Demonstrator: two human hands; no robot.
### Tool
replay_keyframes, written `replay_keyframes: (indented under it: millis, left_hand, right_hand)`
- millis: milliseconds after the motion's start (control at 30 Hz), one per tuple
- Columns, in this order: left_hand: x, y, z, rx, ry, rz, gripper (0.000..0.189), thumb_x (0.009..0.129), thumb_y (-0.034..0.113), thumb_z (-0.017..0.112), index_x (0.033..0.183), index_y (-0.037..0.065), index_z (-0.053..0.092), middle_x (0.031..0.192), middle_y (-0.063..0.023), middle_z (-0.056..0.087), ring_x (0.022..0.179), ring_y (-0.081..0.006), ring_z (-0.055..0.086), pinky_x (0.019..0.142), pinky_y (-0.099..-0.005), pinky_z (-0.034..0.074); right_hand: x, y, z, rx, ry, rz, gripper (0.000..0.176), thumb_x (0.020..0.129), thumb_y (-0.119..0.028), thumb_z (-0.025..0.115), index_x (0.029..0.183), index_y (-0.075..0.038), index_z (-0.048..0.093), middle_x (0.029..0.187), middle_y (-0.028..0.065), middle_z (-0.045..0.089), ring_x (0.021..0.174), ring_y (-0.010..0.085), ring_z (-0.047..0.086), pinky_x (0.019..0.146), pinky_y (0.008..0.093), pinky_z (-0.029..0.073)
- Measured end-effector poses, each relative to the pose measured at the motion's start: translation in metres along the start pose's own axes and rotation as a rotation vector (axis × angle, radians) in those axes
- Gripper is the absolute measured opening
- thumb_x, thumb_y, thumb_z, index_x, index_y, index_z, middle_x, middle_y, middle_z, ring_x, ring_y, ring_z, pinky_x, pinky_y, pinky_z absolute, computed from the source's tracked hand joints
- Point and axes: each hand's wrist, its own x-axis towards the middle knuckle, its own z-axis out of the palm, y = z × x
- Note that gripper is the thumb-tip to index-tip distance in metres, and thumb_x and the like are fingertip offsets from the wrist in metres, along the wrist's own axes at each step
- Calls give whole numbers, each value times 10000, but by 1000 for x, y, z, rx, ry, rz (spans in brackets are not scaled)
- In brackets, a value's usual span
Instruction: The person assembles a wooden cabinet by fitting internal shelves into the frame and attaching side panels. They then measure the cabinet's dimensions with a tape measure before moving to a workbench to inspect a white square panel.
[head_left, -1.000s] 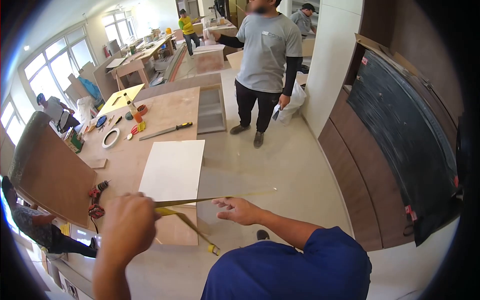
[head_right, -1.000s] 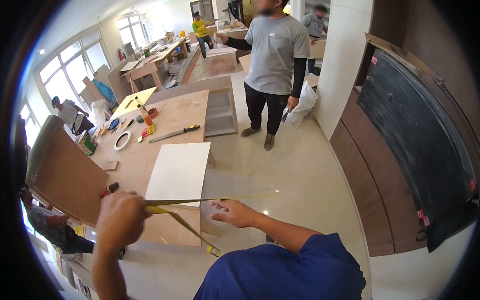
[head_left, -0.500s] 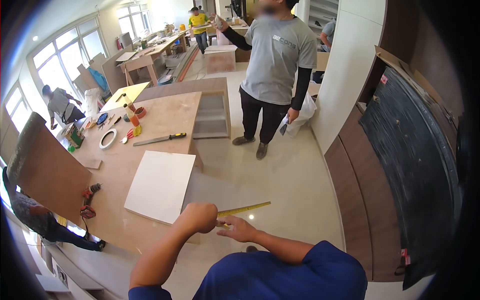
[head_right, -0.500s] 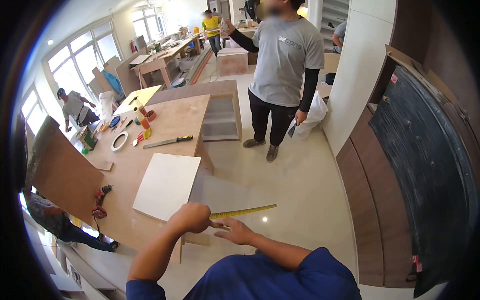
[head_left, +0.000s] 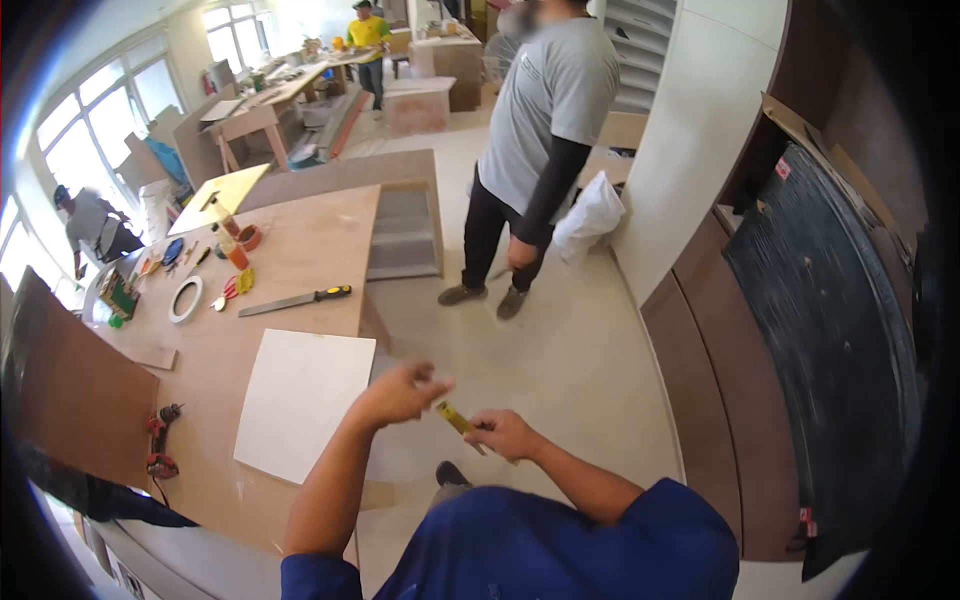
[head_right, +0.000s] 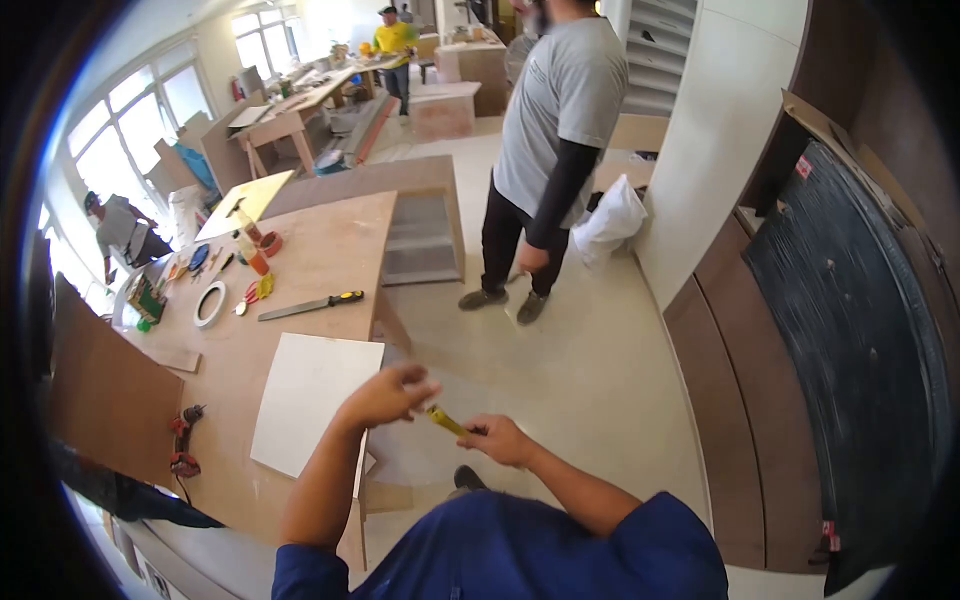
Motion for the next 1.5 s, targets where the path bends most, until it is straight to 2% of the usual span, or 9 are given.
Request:
replay_keyframes:
  millis: [33, 100, 233, 367, 467, 667, 867, 1167, 1500]
  left_hand:
    - [14, -14, -4, -167, 86, 73, 426, 931, 373, 608, 1058, -34, 612, 860, -107, 656, 752, -200, 660, 662, -307, 542]
    - [27, -27, -13, -426, 193, 147, 408, 957, 354, 581, 1111, -24, 568, 982, -108, 646, 748, -206, 657, 662, -309, 553]
    - [59, -69, -15, -659, -78, -74, 454, 954, 408, 573, 1137, -7, 550, 963, -111, 655, 748, -171, 648, 648, -274, 544]
    - [108, -103, 12, -1017, -256, -277, 610, 964, 476, 517, 1217, -77, 474, 1019, -165, 622, 863, -230, 625, 754, -330, 529]
    - [141, -104, 20, -1360, -86, -332, 505, 995, 369, 499, 1186, -97, 460, 1078, -187, 600, 934, -268, 613, 816, -389, 525]
    - [241, -118, 4, -1520, 52, -230, 354, 967, 136, 535, 1194, -122, 452, 1107, -209, 578, 979, -296, 605, 859, -399, 523]
    - [330, -62, -38, -1450, 103, -114, 279, 949, 88, 515, 1159, -94, 496, 1071, -166, 623, 943, -260, 630, 826, -373, 530]
    - [419, 52, -123, -1529, 277, 77, 262, 947, 108, 531, 1166, -34, 523, 1046, -123, 642, 939, -235, 638, 801, -347, 522]
    - [505, 111, -221, -1604, 124, 388, 193, 963, 139, 520, 1089, -1, 567, 1031, -111, 653, 924, -201, 654, 827, -340, 535]
  right_hand:
    - [8, -8, -6, -164, 31, -31, 151, 877, -141, 694, 951, -12, 666, 788, -5, 624, 739, 62, 541, 677, 228, 446]
    - [23, -16, -11, -67, 123, -65, 150, 879, -140, 692, 952, -12, 665, 778, -18, 614, 728, 54, 529, 661, 228, 441]
    - [52, -32, -22, 11, 197, -104, 156, 888, -151, 689, 954, -13, 663, 777, -35, 608, 699, 43, 509, 621, 226, 431]
    - [79, -49, -20, 24, 192, -49, 164, 904, -169, 680, 972, -21, 662, 775, -28, 620, 683, 31, 513, 588, 215, 424]
    - [106, -45, -26, 33, 132, -53, 163, 917, -183, 662, 954, -25, 652, 767, -13, 630, 683, 42, 531, 602, 221, 433]
    - [152, -66, -67, -22, 2, 18, 214, 939, -223, 630, 908, -11, 621, 768, 15, 641, 703, 78, 583, 648, 248, 457]
    - [219, -79, -138, 119, -100, 19, 234, 960, -147, 589, 1100, 41, 593, 827, 64, 653, 775, 137, 647, 726, 274, 510]
    - [301, -126, -258, 33, -116, -40, 216, 923, -132, 639, 1049, 42, 624, 831, 68, 666, 725, 111, 634, 677, 244, 499]
    - [394, -187, -336, -86, 383, -305, 197, 828, -27, 718, 995, 34, 633, 780, -8, 595, 661, 42, 511, 606, 189, 415]
